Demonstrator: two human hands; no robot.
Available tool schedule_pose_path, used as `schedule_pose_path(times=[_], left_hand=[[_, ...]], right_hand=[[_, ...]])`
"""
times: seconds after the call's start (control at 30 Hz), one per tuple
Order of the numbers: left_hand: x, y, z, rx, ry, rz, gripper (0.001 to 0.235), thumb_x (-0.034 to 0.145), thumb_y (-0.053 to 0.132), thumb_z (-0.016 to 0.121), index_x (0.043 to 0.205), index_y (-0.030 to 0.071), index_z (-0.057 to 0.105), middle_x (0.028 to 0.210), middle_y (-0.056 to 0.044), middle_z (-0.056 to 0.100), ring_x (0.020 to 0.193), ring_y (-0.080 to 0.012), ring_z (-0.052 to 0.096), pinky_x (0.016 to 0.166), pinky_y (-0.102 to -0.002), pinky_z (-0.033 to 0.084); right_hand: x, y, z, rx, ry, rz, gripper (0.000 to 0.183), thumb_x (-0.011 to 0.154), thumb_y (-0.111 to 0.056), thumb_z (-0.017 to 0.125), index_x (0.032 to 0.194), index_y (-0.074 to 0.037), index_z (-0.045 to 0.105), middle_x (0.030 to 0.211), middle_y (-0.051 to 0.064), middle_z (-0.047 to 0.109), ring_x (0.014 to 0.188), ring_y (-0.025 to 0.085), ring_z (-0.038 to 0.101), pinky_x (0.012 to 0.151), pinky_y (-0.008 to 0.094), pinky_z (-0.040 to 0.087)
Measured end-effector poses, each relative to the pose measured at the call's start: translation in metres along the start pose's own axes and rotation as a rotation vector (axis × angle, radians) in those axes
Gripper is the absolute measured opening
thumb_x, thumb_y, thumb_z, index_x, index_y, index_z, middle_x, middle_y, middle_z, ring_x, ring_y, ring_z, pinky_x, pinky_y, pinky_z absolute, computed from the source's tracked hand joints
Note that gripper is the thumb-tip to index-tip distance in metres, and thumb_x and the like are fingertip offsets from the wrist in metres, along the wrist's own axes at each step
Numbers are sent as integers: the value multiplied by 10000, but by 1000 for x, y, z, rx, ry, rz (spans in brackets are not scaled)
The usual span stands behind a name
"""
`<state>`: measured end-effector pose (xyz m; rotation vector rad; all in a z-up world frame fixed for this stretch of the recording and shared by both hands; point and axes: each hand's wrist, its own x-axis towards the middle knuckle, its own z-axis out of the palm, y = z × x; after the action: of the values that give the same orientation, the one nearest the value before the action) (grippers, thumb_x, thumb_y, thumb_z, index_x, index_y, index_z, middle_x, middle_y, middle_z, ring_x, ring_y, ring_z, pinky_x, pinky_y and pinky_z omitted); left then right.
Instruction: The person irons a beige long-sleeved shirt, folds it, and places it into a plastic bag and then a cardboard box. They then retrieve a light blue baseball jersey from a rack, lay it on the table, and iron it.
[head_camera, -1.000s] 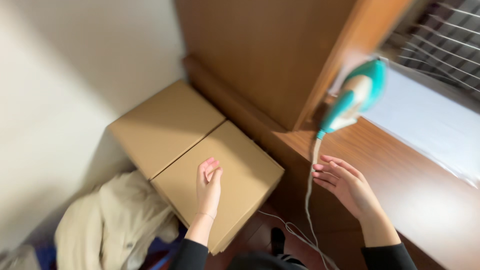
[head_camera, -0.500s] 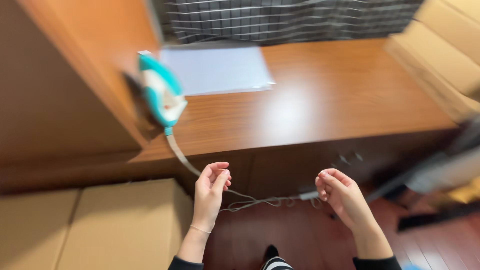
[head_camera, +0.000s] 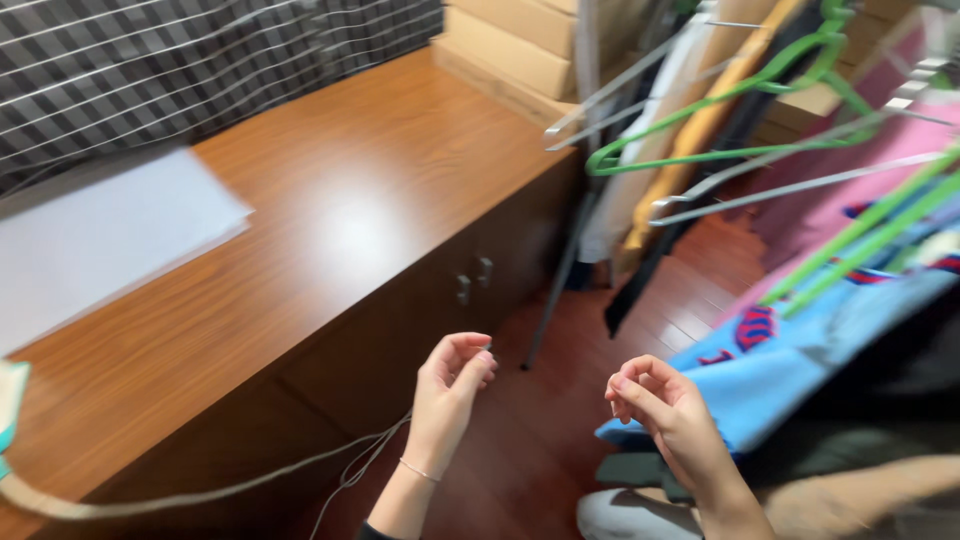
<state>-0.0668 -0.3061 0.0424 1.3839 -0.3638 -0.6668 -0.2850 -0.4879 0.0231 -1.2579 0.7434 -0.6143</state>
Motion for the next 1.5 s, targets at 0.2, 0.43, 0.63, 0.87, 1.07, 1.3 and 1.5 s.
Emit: schedule_pose_path(times=[0.2, 0.43, 0.63, 0.87, 1.07, 1.3, 1.5], left_hand=[[-1, 10, 102, 118, -334, -36, 235, 881, 172, 772, 1110, 120, 797, 967, -15, 832, 914, -103, 784, 880, -236, 604], [-8, 2, 205, 10, -848, 425, 368, 1059, 216, 562, 1393, 93, 658, 1467, -81, 680, 1413, -205, 617, 1191, -396, 471], [6, 32, 265, 71, -1085, 476, 616, 1117, 320, 376, 1617, -38, 341, 1713, -229, 356, 1614, -315, 321, 1314, -424, 231], [27, 52, 282, 199, -1205, 265, 763, 1070, 464, 325, 1696, 55, 175, 1792, -132, 216, 1671, -248, 131, 1310, -441, 106], [46, 60, 280, 114, -1316, 231, 773, 1065, 488, 343, 1685, 47, 208, 1789, -135, 229, 1663, -245, 186, 1308, -416, 170], [58, 67, 277, 16, -1404, 297, 749, 1070, 440, 376, 1679, 35, 216, 1787, -139, 233, 1657, -244, 204, 1318, -412, 161], [58, 39, 269, -106, -1304, 719, 320, 1112, 275, 519, 1325, 86, 665, 1436, -150, 643, 1452, -352, 525, 1292, -498, 376]], right_hand=[[-46, -57, -31, -113, 91, -254, 98, 944, -60, 762, 894, -5, 698, 788, 150, 740, 681, 223, 689, 705, 328, 585], [-43, -126, -13, -232, 649, -726, 270, 1054, -80, 606, 1278, 70, 629, 1209, 168, 675, 1057, 204, 631, 1015, 309, 527], [-1, -166, -33, -400, 938, -725, 535, 1063, -115, 548, 1557, 56, 437, 1653, 198, 440, 1582, 277, 409, 1302, 425, 342], [62, -182, -109, -351, 1141, -607, 371, 1065, -188, 630, 1372, 15, 678, 1350, 114, 740, 1228, 133, 694, 1085, 255, 538], [69, -210, -120, -204, 1236, -440, 229, 960, -185, 737, 1143, -50, 768, 1145, 28, 820, 1080, 37, 726, 1009, 171, 547], [28, -217, -98, -359, 1244, -473, 289, 967, -190, 707, 1211, -47, 767, 1186, 26, 793, 1130, 49, 690, 1042, 179, 523], [15, -154, -85, -480, 1300, -337, 165, 1012, -188, 707, 1083, -49, 758, 988, 32, 747, 944, 124, 637, 898, 251, 479]])
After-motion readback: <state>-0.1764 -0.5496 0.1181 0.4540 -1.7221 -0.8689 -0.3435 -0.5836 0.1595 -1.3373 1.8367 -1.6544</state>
